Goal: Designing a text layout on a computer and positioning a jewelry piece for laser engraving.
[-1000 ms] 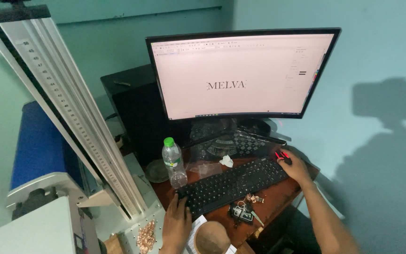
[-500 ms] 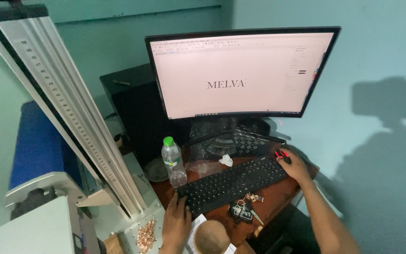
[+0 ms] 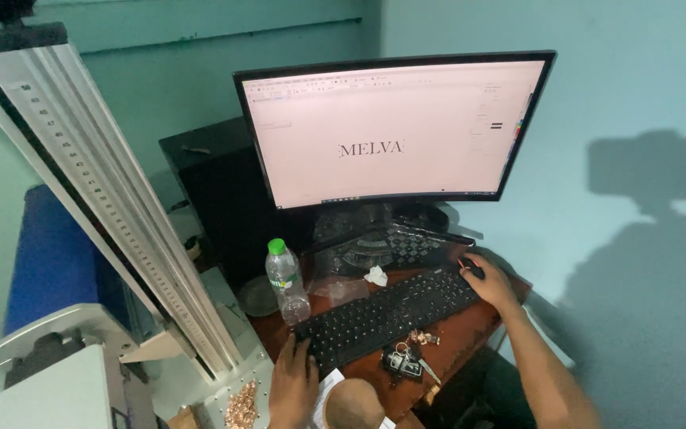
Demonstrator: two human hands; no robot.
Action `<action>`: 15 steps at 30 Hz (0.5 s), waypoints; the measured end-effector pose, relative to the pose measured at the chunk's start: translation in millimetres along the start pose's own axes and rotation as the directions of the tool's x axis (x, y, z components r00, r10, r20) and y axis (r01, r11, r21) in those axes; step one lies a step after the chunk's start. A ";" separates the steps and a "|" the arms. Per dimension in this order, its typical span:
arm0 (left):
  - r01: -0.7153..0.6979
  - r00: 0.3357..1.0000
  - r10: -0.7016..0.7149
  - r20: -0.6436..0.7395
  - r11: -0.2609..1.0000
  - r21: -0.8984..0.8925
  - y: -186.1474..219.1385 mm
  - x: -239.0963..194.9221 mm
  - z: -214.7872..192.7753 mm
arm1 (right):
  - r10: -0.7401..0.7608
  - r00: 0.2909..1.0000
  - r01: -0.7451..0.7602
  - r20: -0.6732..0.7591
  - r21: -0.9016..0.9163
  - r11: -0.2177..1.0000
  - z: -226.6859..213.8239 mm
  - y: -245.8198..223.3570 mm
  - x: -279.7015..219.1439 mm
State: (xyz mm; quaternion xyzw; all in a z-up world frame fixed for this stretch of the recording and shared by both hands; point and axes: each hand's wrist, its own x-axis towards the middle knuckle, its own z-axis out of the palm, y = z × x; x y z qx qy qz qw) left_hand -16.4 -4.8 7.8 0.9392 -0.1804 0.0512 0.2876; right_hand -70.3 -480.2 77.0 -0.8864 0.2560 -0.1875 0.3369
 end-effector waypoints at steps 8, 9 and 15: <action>-0.040 0.998 0.039 -0.043 0.999 -0.025 -5.5 0.6 5.0 | 0.066 0.998 -0.066 0.023 -0.003 0.998 -3.7 -10.3 -6.1; -0.130 0.985 0.123 -0.119 0.990 -0.055 -12.9 0.4 11.9 | 0.034 0.999 -0.034 0.013 -0.018 0.999 -2.4 -5.8 -4.0; -0.064 0.997 0.062 -0.035 0.997 -0.035 -2.8 -2.2 -0.8 | 0.056 0.998 -0.055 0.027 -0.016 0.998 -2.1 -7.3 -2.1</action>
